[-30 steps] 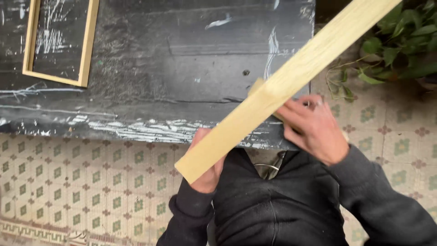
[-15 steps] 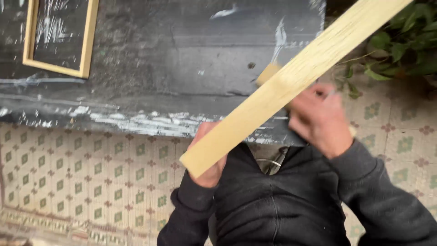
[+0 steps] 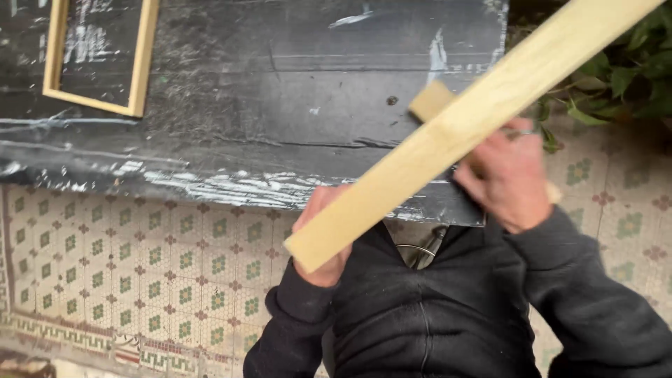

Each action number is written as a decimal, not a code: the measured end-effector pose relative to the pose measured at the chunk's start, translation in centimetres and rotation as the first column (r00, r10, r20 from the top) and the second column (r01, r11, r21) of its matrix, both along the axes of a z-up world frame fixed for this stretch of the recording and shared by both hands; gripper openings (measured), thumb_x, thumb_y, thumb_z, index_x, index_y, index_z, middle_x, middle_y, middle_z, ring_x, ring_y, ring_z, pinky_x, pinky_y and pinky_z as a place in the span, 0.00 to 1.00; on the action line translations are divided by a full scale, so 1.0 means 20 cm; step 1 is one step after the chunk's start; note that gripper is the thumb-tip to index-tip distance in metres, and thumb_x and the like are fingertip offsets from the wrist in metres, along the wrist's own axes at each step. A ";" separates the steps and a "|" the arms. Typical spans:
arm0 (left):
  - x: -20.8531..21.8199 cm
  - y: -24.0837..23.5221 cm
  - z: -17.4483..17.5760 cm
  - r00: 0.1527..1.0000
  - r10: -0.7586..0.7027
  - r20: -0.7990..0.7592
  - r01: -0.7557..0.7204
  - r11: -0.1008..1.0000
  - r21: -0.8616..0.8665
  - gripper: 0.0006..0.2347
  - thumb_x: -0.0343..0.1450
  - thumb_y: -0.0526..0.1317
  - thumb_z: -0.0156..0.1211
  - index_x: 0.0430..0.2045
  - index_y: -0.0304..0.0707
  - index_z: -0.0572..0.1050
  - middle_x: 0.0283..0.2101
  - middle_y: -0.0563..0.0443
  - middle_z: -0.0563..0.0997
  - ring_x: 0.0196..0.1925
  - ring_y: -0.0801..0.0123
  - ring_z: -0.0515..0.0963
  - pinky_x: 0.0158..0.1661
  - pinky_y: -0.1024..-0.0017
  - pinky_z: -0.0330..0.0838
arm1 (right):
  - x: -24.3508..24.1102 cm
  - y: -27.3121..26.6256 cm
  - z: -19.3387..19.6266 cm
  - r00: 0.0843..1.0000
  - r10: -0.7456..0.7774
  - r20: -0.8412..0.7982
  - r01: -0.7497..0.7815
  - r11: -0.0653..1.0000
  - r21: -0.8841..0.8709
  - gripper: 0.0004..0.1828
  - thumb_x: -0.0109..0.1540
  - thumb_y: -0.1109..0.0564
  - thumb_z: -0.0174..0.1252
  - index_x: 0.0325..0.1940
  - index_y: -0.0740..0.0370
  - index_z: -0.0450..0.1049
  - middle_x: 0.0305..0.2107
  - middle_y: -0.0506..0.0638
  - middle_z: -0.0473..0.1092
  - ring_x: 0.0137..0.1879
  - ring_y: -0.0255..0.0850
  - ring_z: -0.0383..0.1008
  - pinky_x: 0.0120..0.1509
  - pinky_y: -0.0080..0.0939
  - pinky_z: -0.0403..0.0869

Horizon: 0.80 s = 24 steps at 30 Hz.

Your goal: The recorder uses a sanding block to sand the edges and surface of a wooden picture frame.

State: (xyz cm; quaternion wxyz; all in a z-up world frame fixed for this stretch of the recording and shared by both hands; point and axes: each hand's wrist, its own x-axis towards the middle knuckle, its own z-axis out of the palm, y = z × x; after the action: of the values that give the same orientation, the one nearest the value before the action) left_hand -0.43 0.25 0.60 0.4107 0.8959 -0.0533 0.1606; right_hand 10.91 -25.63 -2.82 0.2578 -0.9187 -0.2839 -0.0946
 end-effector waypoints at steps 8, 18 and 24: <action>0.03 0.02 0.00 1.000 0.019 0.023 -0.019 1.000 -0.025 0.09 0.72 0.28 0.64 0.45 0.30 0.74 0.43 0.44 0.79 0.43 0.57 0.81 0.45 0.67 0.75 | 0.02 -0.03 0.01 0.999 0.035 -0.042 -0.033 0.998 0.049 0.25 0.57 0.61 0.64 0.60 0.59 0.76 0.58 0.52 0.74 0.52 0.49 0.72 0.67 0.51 0.70; 0.18 0.13 0.01 0.941 0.090 -0.327 -0.193 0.934 -0.299 0.08 0.75 0.32 0.61 0.45 0.30 0.72 0.40 0.48 0.81 0.42 0.72 0.82 0.41 0.75 0.80 | -0.01 -0.04 -0.02 0.999 0.030 -0.032 -0.027 0.995 0.098 0.26 0.56 0.61 0.64 0.60 0.56 0.75 0.61 0.50 0.73 0.58 0.52 0.70 0.67 0.51 0.67; 0.20 0.19 -0.02 0.936 0.113 -0.334 -0.242 0.895 -0.375 0.09 0.75 0.32 0.61 0.46 0.30 0.70 0.41 0.50 0.78 0.44 0.73 0.80 0.41 0.75 0.79 | 0.03 -0.13 -0.18 0.997 0.070 -0.021 -0.070 0.997 0.025 0.27 0.57 0.60 0.68 0.62 0.54 0.76 0.63 0.48 0.71 0.54 0.47 0.70 0.57 0.52 0.64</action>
State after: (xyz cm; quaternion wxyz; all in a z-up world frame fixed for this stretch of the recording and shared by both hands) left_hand 3.57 4.02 0.23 0.5760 0.8046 0.1284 0.0660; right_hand 11.42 -28.17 -6.51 0.2753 -0.9060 -0.3118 -0.0788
